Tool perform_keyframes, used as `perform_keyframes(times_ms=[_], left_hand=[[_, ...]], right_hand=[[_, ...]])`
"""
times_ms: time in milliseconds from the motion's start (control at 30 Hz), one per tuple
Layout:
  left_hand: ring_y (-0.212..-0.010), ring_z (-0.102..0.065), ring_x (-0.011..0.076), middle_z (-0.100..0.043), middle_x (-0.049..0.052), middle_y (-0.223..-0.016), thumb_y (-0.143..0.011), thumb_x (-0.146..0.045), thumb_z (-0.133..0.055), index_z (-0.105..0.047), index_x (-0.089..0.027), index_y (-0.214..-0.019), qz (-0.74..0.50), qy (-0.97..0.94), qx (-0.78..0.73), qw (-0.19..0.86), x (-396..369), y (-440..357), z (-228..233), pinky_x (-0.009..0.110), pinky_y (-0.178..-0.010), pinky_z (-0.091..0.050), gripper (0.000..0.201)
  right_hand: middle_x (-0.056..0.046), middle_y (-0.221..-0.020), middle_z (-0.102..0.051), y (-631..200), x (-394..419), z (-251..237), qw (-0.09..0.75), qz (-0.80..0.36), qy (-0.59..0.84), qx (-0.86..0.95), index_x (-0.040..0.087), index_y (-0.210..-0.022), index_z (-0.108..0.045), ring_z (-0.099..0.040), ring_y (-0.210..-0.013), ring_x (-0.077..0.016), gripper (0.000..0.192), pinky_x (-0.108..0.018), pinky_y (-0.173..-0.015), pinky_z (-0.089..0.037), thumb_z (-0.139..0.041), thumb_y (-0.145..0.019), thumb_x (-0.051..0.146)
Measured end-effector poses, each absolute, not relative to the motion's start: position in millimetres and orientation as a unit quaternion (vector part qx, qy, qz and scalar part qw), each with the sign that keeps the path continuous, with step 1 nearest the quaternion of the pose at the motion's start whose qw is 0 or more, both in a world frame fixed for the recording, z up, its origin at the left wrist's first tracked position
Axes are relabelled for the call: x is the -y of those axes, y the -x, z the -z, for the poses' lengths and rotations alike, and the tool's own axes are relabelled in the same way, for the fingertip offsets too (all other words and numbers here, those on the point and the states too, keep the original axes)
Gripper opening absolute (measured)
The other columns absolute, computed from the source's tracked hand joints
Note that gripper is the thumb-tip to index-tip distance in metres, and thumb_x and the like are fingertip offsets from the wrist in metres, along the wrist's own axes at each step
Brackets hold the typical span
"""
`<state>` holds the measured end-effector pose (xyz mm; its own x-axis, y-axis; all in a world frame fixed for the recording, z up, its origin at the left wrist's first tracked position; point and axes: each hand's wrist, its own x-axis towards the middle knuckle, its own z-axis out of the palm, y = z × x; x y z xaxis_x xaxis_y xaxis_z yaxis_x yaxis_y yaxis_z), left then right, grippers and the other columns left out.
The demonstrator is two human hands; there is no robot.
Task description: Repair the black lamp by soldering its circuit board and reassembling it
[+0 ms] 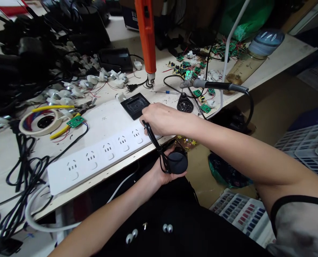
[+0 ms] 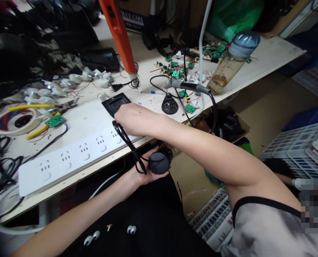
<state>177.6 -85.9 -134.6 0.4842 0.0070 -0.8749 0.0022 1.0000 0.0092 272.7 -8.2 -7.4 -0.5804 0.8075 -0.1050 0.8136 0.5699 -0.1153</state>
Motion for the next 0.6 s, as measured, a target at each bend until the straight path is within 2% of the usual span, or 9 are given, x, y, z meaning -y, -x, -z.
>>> perform_keyframes(times_ms=[100, 267, 467, 600], left_hand=[[-0.064, -0.067, 0.0198, -0.068, 0.003, -0.068, -0.086, -0.046, -0.059, -0.063, -0.016, -0.085, -0.01, -0.006, -0.51, 0.86, 85, -177, 134, 0.041, -0.071, -0.059, 0.03], [-0.062, -0.066, 0.0199, -0.068, 0.004, -0.067, -0.086, -0.046, -0.059, -0.063, -0.016, -0.082, -0.018, -0.008, -0.508, 0.861, 85, -176, 136, 0.04, -0.069, -0.059, 0.031], [-0.065, -0.067, 0.0207, -0.069, 0.004, -0.07, -0.086, -0.046, -0.059, -0.063, -0.016, -0.083, -0.017, -0.001, -0.499, 0.866, 87, -176, 138, 0.041, -0.069, -0.059, 0.03], [-0.065, -0.067, 0.0207, -0.068, 0.004, -0.069, -0.085, -0.047, -0.06, -0.063, -0.016, -0.083, -0.025, -0.005, -0.501, 0.865, 88, -175, 134, 0.04, -0.07, -0.058, 0.032]], right_hand=[[-0.011, -0.082, -0.07, -272, 9, 2, 0.027, 0.068, -0.453, -0.888, 0.012, -0.083, -0.072, -0.063, -0.079, -0.0231, 0.016, -0.029, -0.07, -0.045, -0.057, -0.088, 0.008], [-0.011, -0.086, -0.071, -273, 8, -4, 0.027, 0.097, -0.472, -0.876, 0.01, -0.093, -0.071, -0.063, -0.08, -0.0219, 0.011, -0.027, -0.067, -0.043, -0.061, -0.088, 0.008], [-0.012, -0.089, -0.071, -274, 9, -2, 0.02, 0.131, -0.481, -0.867, 0.011, -0.088, -0.072, -0.065, -0.083, -0.0229, 0.009, -0.028, -0.069, -0.042, -0.064, -0.085, 0.007], [-0.011, -0.089, -0.072, -275, 8, 0, 0.021, 0.115, -0.477, -0.871, 0.011, -0.091, -0.073, -0.064, -0.081, -0.022, 0.011, -0.027, -0.067, -0.041, -0.064, -0.086, 0.011]])
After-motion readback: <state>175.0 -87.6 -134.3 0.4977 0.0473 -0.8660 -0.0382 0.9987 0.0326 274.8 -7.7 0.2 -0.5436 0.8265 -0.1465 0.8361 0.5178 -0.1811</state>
